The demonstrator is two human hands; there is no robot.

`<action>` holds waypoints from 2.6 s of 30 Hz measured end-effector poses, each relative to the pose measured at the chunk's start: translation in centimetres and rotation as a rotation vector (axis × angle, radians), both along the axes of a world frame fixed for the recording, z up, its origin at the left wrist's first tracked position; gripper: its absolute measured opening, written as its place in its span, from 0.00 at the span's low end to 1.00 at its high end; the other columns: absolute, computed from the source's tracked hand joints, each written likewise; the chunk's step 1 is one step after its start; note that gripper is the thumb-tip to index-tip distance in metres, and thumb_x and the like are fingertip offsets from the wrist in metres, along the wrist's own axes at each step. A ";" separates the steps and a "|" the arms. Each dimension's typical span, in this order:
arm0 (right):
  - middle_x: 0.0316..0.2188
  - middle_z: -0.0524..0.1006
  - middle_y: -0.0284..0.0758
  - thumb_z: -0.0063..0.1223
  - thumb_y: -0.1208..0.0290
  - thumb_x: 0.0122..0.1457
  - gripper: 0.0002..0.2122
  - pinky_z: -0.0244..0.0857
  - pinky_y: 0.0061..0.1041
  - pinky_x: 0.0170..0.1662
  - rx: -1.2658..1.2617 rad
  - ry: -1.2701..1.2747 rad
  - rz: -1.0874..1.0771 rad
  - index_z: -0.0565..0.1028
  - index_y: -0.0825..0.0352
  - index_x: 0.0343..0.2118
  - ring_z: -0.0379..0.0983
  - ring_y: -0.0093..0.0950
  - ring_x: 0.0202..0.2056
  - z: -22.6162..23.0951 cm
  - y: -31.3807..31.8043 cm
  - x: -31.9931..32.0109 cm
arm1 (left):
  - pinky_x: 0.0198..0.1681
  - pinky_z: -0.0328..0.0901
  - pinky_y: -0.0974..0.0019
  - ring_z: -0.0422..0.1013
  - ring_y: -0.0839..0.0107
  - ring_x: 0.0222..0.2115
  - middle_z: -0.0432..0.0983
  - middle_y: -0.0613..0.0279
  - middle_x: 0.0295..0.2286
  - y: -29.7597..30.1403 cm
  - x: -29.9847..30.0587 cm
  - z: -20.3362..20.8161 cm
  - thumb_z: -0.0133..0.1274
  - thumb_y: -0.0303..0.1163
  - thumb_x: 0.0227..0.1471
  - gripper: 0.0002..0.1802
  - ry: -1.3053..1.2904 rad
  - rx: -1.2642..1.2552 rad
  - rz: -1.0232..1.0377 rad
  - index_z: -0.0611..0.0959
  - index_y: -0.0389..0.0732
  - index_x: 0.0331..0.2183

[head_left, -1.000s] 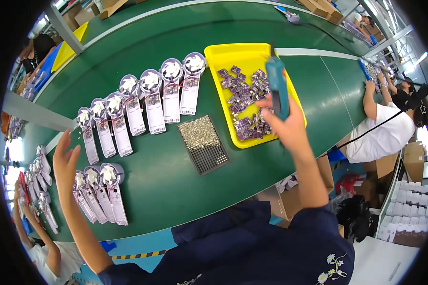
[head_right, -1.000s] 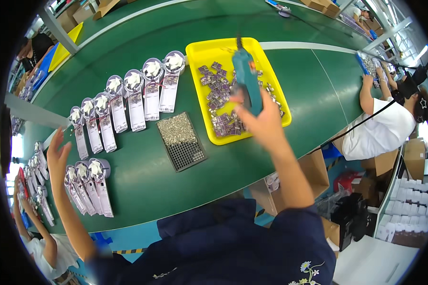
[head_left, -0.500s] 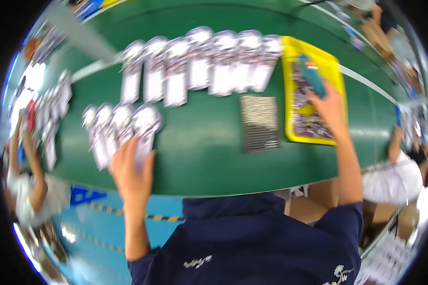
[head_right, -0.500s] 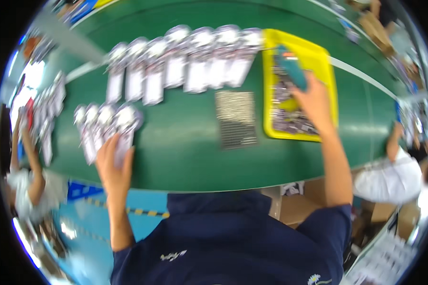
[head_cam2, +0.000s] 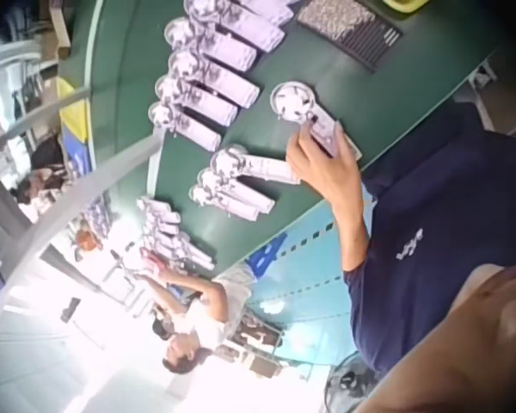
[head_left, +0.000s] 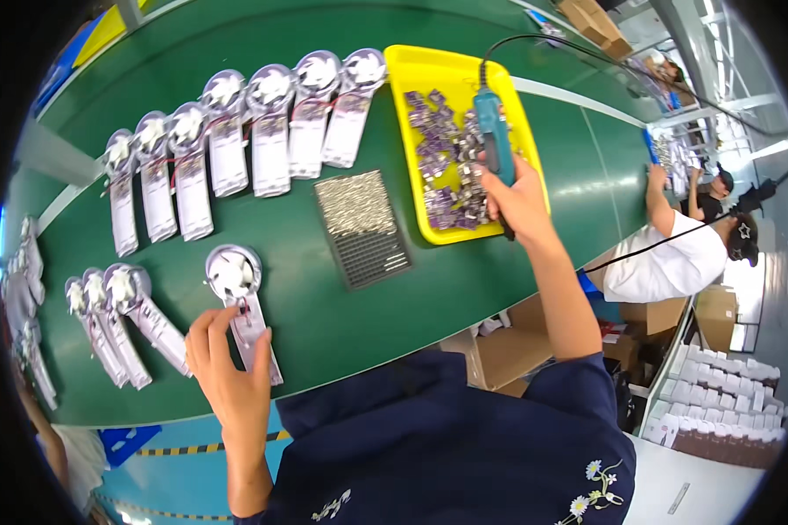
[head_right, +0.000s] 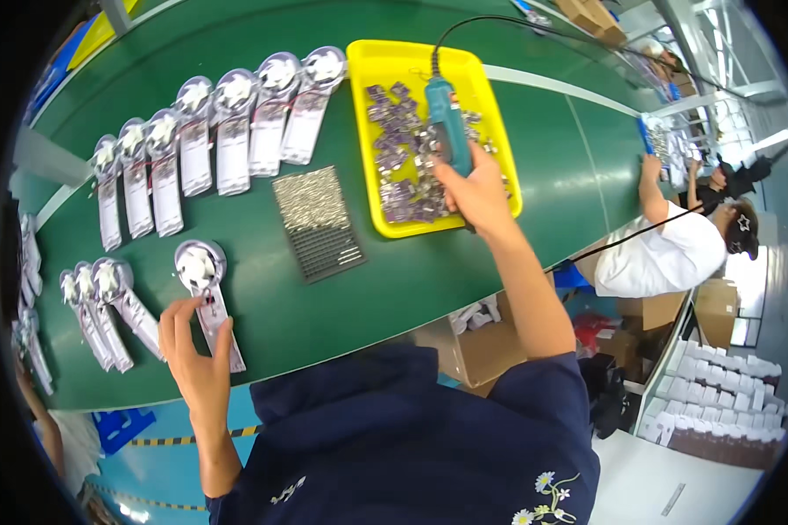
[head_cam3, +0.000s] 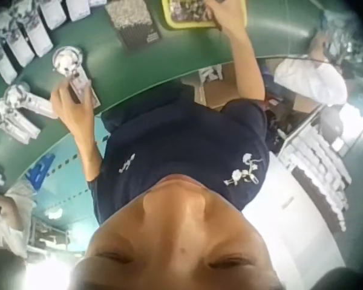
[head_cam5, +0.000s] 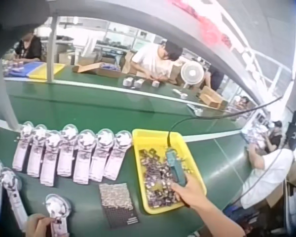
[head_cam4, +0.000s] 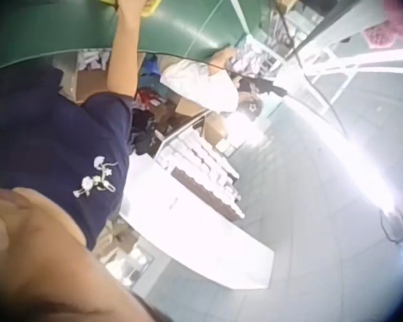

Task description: Installing circuit boards and components into portable hand fans using an electric screwdriver.

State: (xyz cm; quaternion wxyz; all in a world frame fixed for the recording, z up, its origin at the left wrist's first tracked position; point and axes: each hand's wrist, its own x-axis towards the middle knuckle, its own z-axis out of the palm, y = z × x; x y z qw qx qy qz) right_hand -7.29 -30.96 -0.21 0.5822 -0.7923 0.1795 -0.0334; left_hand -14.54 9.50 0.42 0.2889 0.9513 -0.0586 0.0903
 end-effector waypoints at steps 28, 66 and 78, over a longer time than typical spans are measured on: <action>0.30 0.81 0.34 0.63 0.79 0.55 0.17 0.61 0.16 0.20 0.190 0.225 0.350 0.74 0.70 0.48 0.70 0.16 0.18 3.6 11.8 -5.5 | 0.30 0.68 0.67 0.72 0.67 0.26 0.74 0.58 0.33 -2.5 1.8 -1.8 0.60 0.17 0.50 0.11 0.121 -0.493 -0.271 0.84 0.36 0.38; 0.41 0.82 0.38 0.60 0.81 0.56 0.18 0.71 0.19 0.39 0.239 0.047 0.545 0.72 0.72 0.50 0.74 0.16 0.35 2.0 16.2 -5.5 | 0.38 0.64 0.63 0.67 0.62 0.40 0.72 0.59 0.40 -2.7 1.4 -0.7 0.70 0.26 0.38 0.16 0.037 -0.500 -0.289 0.85 0.39 0.34; 0.34 0.82 0.38 0.65 0.81 0.46 0.22 0.73 0.24 0.39 -0.005 -0.140 0.401 0.74 0.70 0.46 0.80 0.24 0.35 1.6 17.4 -8.1 | 0.43 0.63 0.64 0.65 0.63 0.38 0.70 0.58 0.39 -4.7 -1.3 -1.2 0.65 0.21 0.46 0.07 0.173 -0.859 -0.127 0.86 0.36 0.32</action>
